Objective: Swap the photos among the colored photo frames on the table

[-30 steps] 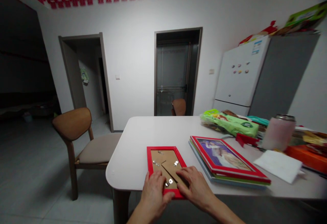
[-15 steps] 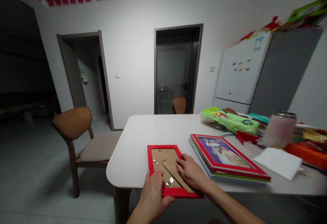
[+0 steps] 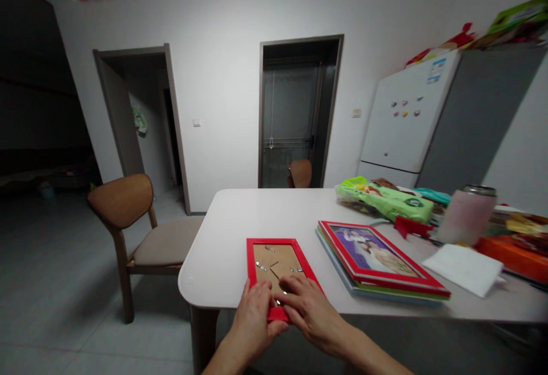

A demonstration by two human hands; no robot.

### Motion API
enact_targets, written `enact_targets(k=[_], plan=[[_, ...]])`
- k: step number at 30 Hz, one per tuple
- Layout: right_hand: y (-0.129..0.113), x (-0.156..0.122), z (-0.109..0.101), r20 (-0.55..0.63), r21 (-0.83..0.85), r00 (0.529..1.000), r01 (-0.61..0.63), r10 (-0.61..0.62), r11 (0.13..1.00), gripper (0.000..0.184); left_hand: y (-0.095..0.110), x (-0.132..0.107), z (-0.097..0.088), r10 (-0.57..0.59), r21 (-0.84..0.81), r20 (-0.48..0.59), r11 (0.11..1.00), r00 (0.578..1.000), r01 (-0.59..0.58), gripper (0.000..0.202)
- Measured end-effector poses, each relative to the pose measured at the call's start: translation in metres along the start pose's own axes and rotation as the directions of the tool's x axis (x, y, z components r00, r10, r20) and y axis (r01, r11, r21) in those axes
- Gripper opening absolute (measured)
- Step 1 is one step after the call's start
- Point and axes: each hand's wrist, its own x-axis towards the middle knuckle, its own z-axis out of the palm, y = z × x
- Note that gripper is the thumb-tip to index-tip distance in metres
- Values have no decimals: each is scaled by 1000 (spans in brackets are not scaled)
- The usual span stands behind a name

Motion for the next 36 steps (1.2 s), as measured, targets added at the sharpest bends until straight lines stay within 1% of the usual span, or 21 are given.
enact_targets(k=[2,4,8,10,13,15,19,22,25,27,28,30,33,34,36], plan=[[-8,-2,-3,19,13,999,32,-33,999,25,-1,0,0,1,-6,-1,1000,1000,-1,62],[-10,-3,-6,32,7,999,40,-41,999,24,-2,0,0,-3,-18,-10,1000,1000,3,60],[-7,-6,-8,53,12,997,52,-52,999,24,-5,-1,1,10,-55,-32,998,999,-12,56],[-5,-4,-6,51,39,997,48,-50,998,26,-6,-2,2,10,-59,-28,998,1000,-11,60],[1,11,1,1,79,1000,5,-5,997,33,-5,-3,1,-2,-65,-13,998,1000,1,66],[6,27,8,-28,72,999,-43,45,996,35,-3,-4,0,-1,-78,-11,997,1000,0,65],[9,56,21,-10,14,996,-88,88,996,31,0,-8,-4,31,-111,-23,993,999,-33,60],[5,62,25,11,-7,997,-73,73,997,27,-1,-9,-5,62,-127,-39,990,997,-66,58],[3,60,25,9,10,999,-53,52,999,27,-4,-9,-3,56,-126,-46,990,997,-61,58],[7,60,27,-8,34,999,-38,38,999,29,-6,-9,0,47,-125,-39,991,998,-51,60],[11,62,28,-27,44,998,-50,51,998,29,-7,-9,2,41,-126,-33,991,999,-45,61],[22,68,32,-73,48,985,-152,155,987,30,-9,-10,5,26,-123,-16,992,1000,-28,67],[42,82,38,-124,30,925,-358,358,933,29,-10,-12,8,28,-113,13,993,1000,-27,72],[49,86,39,-129,24,908,-400,400,916,27,-10,-13,9,42,-110,23,993,999,-39,70],[59,93,43,-138,19,883,-451,449,892,24,-11,-14,8,77,-99,33,992,997,-73,60]])
